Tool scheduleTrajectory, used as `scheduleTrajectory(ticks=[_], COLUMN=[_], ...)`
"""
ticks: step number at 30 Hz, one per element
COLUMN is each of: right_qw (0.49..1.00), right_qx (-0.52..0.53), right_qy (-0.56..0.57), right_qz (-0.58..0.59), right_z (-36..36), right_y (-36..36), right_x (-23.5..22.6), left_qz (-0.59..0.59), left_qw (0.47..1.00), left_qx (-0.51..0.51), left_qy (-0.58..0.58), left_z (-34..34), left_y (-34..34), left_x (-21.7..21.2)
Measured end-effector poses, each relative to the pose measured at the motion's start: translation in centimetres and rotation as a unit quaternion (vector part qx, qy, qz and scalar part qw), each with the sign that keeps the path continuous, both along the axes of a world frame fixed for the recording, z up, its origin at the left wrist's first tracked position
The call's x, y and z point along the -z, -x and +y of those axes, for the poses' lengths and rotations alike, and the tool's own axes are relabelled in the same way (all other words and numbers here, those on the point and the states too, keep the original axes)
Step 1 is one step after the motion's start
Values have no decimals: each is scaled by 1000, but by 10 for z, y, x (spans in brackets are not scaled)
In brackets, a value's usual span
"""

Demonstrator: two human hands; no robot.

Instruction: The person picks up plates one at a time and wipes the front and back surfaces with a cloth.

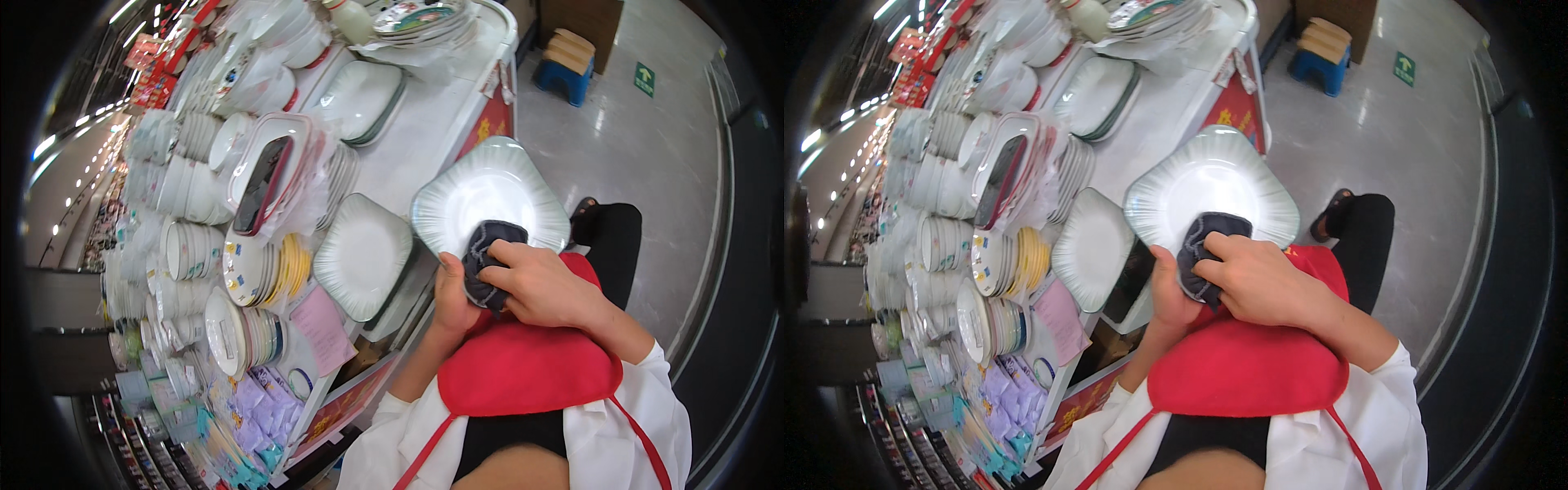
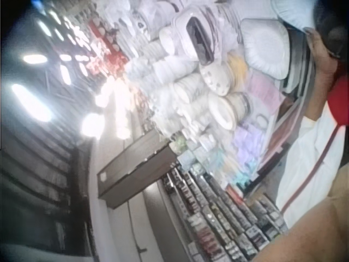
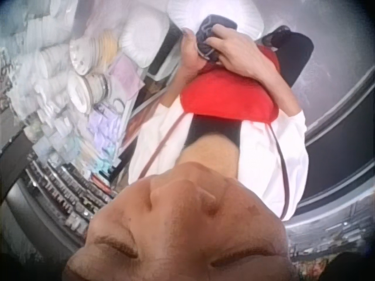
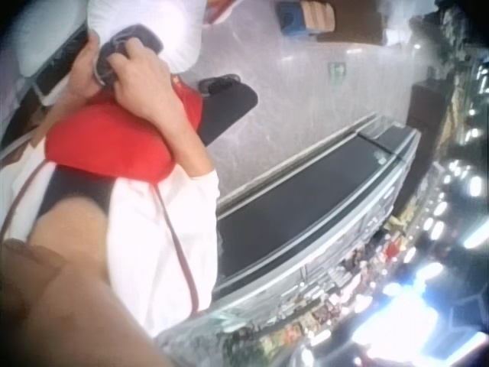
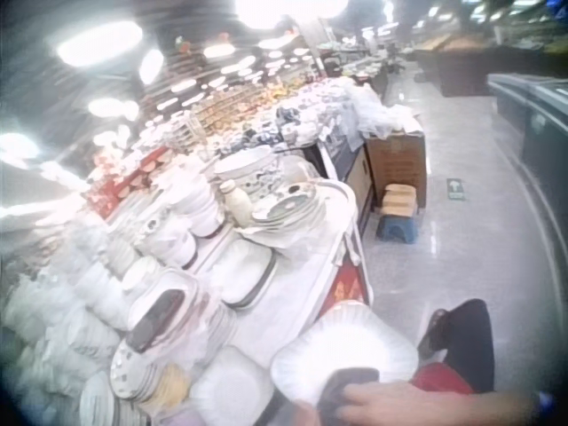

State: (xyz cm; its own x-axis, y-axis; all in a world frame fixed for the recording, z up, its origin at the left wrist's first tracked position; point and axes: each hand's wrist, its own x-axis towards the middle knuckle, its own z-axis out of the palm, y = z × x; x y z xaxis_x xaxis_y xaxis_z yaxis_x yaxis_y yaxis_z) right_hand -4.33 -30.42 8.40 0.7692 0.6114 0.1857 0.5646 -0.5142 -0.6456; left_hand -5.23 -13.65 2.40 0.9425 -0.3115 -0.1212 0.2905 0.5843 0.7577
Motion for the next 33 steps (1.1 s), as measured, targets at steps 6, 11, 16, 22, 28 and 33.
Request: scheduleTrajectory(ticks=[6,11,16,22,28,33], right_qw=[985,929,916,888,784,841], right_qx=[158,341,351,316,277,297], right_qy=[63,7,-38,-330,-510,-414], right_qz=[-20,-142,-189,49,222,183], right_z=[-26,-43,-53,-76,-73,-81], right_y=[-3,-22,-36,-55,-42,-33], right_x=[5,20,16,23,14,20], left_qz=[45,61,52,60,10,46], left_qw=[995,996,997,995,991,996], left_qx=[-88,-60,-15,8,-37,17], left_qy=[4,-19,-61,-73,-132,-76], left_z=[-1,-4,0,5,8,5], left_y=[-1,1,-1,-4,0,-5], left_x=[-15,-19,-16,-19,-8,-16])
